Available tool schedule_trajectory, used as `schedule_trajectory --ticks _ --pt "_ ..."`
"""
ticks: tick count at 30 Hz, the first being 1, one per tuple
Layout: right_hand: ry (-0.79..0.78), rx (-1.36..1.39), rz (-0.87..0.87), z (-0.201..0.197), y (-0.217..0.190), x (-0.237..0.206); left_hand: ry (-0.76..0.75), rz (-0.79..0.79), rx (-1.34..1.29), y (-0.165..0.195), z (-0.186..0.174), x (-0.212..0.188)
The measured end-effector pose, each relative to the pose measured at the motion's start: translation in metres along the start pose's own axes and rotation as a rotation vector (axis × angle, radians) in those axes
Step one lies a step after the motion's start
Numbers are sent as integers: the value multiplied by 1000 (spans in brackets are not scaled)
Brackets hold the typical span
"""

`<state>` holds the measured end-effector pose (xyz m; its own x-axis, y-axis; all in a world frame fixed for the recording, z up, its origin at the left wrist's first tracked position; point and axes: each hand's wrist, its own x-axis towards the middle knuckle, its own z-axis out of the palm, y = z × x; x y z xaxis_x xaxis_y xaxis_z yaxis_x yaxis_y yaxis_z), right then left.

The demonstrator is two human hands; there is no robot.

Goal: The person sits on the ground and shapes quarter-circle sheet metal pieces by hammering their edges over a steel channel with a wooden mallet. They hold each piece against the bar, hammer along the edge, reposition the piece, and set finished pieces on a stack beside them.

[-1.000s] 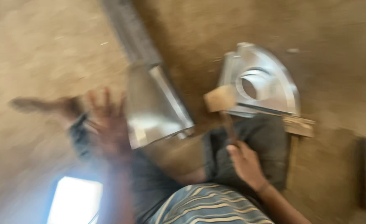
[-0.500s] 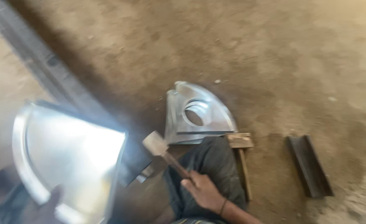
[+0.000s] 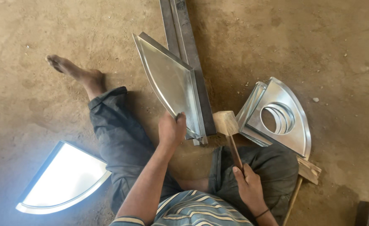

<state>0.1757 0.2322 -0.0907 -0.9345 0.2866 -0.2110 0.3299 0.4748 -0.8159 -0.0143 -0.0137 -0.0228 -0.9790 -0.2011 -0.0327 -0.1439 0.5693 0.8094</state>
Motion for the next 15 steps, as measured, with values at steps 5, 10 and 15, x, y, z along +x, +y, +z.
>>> schedule_trajectory --ticks 5,10,15 --pt "-90 175 146 9 -20 3 8 32 -38 11 9 1" --pt "-98 232 30 5 -60 41 -9 -53 -157 25 26 -13" --pt "2 575 -530 0 -109 97 -14 -2 46 24 31 -14"
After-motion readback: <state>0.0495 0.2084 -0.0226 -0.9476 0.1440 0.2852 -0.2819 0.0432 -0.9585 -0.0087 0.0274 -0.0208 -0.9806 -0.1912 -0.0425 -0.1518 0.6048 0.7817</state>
